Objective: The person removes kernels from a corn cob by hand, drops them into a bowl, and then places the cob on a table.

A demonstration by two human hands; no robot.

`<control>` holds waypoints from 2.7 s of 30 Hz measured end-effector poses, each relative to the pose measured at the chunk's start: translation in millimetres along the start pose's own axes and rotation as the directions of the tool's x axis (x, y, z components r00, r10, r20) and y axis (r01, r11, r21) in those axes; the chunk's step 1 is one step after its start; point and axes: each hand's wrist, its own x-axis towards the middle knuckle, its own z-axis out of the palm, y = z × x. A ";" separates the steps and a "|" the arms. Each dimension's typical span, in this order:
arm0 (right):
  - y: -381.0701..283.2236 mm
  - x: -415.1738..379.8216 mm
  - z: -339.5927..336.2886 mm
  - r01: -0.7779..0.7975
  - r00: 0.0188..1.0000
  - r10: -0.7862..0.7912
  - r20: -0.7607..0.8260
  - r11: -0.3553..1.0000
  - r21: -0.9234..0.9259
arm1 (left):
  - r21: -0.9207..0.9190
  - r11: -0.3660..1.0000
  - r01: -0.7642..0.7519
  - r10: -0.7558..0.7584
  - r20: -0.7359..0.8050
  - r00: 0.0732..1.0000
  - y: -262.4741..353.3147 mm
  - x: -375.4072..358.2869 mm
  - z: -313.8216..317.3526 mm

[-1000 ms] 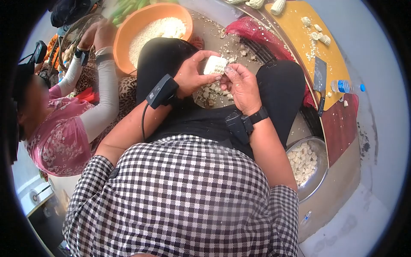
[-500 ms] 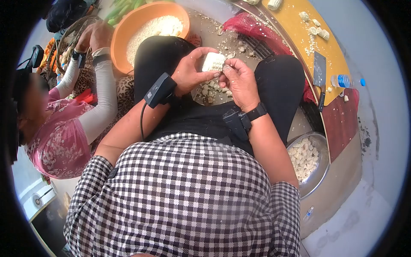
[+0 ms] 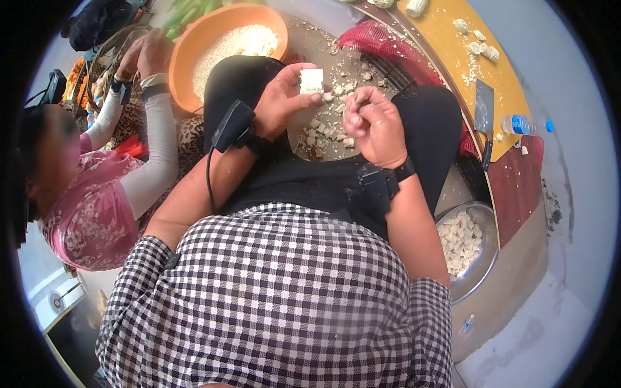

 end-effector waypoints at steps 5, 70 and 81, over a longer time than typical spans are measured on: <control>9.1 7.3 3.6 -0.005 0.990 -0.015 -0.141 0.990 -0.138 | -0.003 0.995 -0.105 0.104 0.131 0.986 -8.7 -4.8 9.7; -1.2 6.5 7.7 -0.119 0.991 0.105 -0.088 0.978 -0.170 | -0.020 0.995 0.094 -0.094 0.013 0.995 -4.4 3.9 13.0; 1.7 9.9 1.4 -0.114 0.984 0.091 -0.155 0.982 -0.149 | 0.301 0.953 -0.043 -0.008 0.167 0.986 4.7 -1.0 23.6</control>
